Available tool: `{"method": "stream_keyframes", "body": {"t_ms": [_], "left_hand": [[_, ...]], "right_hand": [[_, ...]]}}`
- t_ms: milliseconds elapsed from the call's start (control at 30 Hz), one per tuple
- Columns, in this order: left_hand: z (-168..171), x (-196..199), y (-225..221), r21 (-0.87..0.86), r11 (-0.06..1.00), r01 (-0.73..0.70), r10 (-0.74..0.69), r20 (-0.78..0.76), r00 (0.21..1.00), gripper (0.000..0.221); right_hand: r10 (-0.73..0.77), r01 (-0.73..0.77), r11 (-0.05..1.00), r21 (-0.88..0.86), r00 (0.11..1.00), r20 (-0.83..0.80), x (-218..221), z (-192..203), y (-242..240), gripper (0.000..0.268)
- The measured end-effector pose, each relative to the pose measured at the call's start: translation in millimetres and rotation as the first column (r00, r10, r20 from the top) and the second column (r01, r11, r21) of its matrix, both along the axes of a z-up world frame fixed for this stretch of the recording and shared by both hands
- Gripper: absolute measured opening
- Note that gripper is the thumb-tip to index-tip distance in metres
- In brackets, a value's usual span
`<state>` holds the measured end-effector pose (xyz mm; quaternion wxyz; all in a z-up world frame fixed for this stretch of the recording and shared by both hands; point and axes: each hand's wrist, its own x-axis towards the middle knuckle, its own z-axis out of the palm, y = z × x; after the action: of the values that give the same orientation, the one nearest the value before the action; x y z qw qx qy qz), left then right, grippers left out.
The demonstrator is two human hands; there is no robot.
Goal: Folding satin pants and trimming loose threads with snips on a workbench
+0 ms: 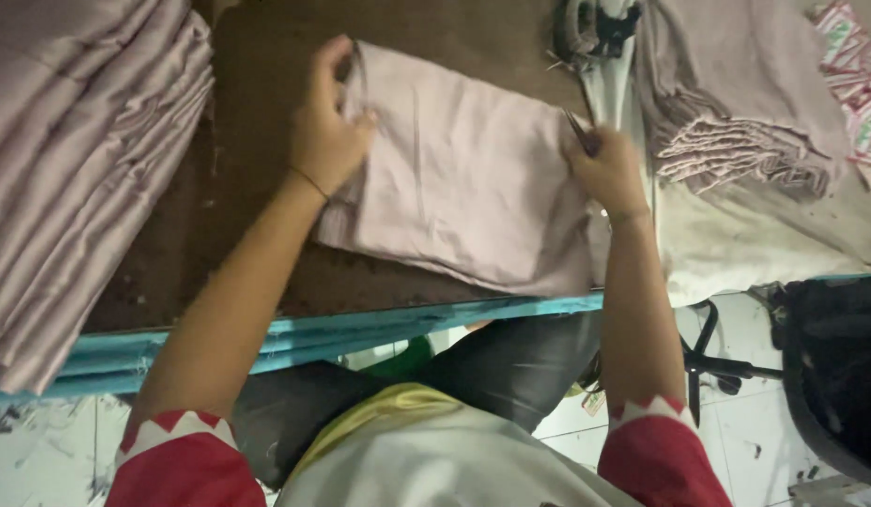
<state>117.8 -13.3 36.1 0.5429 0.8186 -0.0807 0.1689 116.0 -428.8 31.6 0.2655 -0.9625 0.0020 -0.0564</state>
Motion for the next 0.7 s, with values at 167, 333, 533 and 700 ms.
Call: {"method": "stream_keyframes", "body": {"t_ms": [167, 333, 533, 700], "left_hand": [[-10.2, 0.4, 67.6, 0.064, 0.967, -0.245, 0.234, 0.151, 0.961, 0.07], [-49.1, -1.4, 91.4, 0.191, 0.905, -0.381, 0.35, 0.176, 0.92, 0.069], [7.3, -29.6, 71.9, 0.335, 0.942, 0.018, -0.178, 0.454, 0.873, 0.009], [7.1, -41.4, 70.3, 0.54, 0.7, 0.468, -0.43, -0.204, 0.879, 0.078]], "right_hand": [[0.219, -0.228, 0.974, 0.013, 0.946, 0.241, 80.8, 14.4, 73.8, 0.013], [0.135, -0.204, 0.973, 0.112, 0.887, 0.442, 105.6, 4.4, 114.2, 0.014], [0.468, -0.48, 0.875, 0.053, 0.87, 0.153, 66.0, 36.5, 102.8, 0.032], [0.126, -0.421, 0.898, -0.128, 0.523, -0.843, 23.5, 134.4, 175.0, 0.068]]}}
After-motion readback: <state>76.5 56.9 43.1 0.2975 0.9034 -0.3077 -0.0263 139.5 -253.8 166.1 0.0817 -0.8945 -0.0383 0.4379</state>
